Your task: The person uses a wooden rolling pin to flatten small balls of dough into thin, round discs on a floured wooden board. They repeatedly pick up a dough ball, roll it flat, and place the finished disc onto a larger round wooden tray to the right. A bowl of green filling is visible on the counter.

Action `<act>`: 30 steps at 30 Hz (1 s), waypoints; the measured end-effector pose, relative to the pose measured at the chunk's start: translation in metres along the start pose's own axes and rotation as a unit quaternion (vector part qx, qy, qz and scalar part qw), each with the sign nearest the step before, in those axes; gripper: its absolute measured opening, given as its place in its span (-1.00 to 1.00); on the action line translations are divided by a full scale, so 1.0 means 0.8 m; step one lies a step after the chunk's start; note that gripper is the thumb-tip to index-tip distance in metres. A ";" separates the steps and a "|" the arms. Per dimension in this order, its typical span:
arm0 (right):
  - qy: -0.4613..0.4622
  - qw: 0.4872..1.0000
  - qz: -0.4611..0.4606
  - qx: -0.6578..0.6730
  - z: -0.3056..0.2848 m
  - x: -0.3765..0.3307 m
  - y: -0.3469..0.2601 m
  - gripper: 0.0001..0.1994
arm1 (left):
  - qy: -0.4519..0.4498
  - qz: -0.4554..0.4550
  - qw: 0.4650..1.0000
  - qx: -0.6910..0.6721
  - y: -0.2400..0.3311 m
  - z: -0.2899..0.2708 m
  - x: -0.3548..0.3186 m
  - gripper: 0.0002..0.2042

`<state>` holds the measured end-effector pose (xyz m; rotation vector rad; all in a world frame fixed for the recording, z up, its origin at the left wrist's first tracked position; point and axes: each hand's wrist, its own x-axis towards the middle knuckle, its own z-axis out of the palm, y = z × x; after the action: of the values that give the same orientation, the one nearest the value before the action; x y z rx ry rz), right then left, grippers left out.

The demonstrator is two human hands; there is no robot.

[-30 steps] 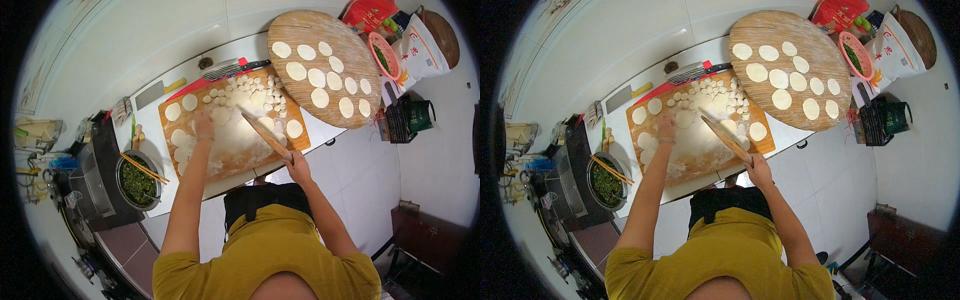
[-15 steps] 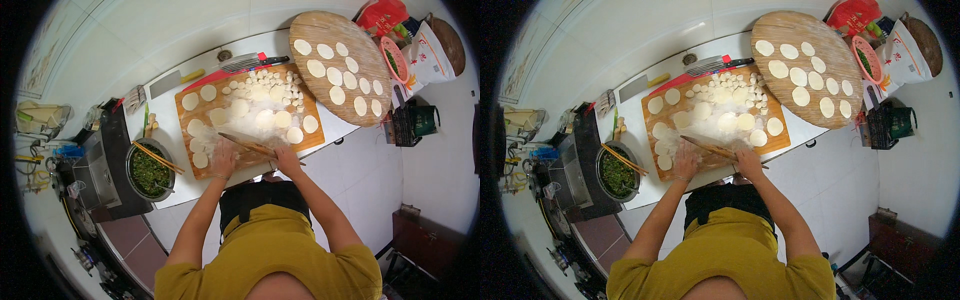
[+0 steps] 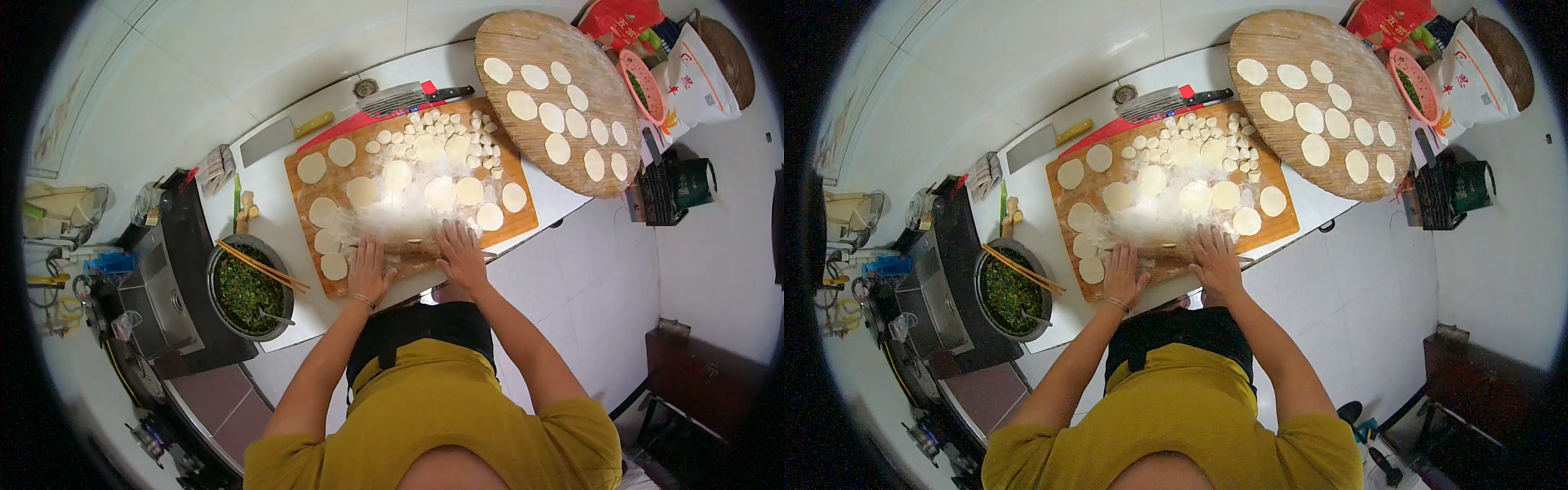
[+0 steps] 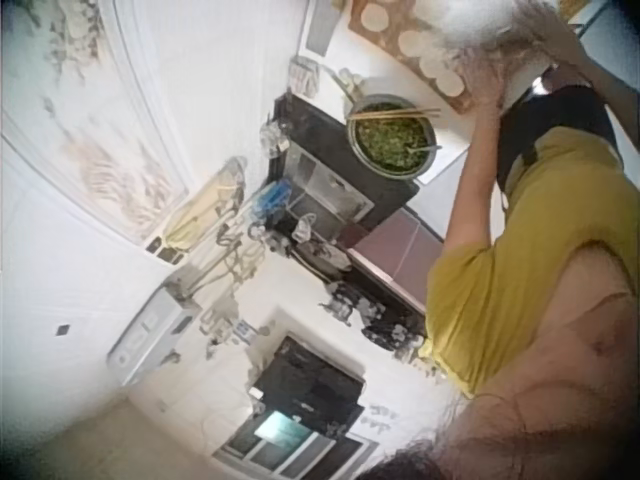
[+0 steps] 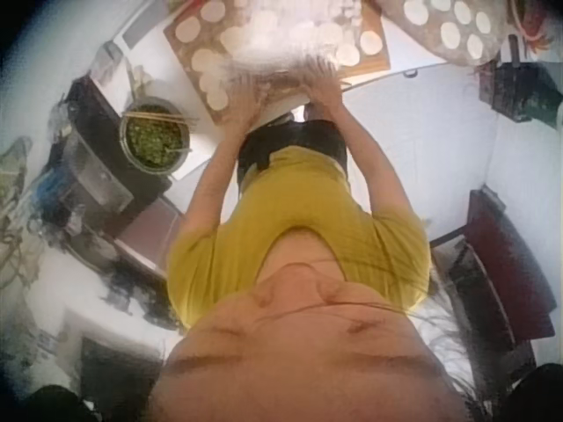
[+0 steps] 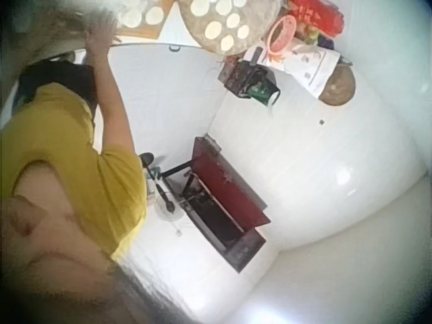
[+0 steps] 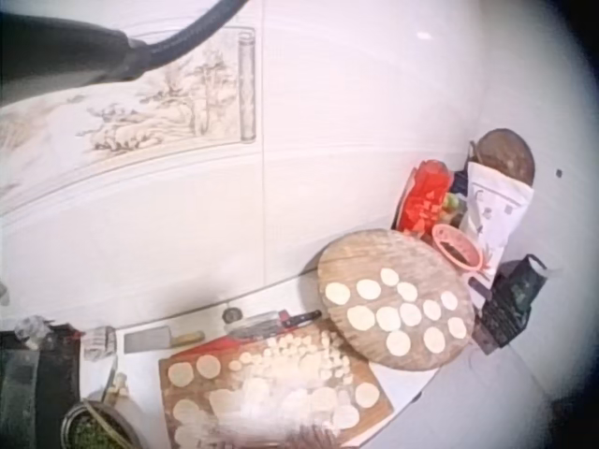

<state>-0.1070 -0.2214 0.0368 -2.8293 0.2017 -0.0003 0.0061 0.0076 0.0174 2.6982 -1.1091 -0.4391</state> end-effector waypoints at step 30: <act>-0.182 0.644 0.278 0.690 -0.008 -0.021 -0.015 -0.71 | -0.083 -0.191 0.453 -0.867 0.051 0.028 0.067 -0.72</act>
<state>-0.1222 -0.2098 0.0470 -1.0986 0.6267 0.3720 0.0077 -0.0607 -0.0023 0.8422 0.2716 -1.0509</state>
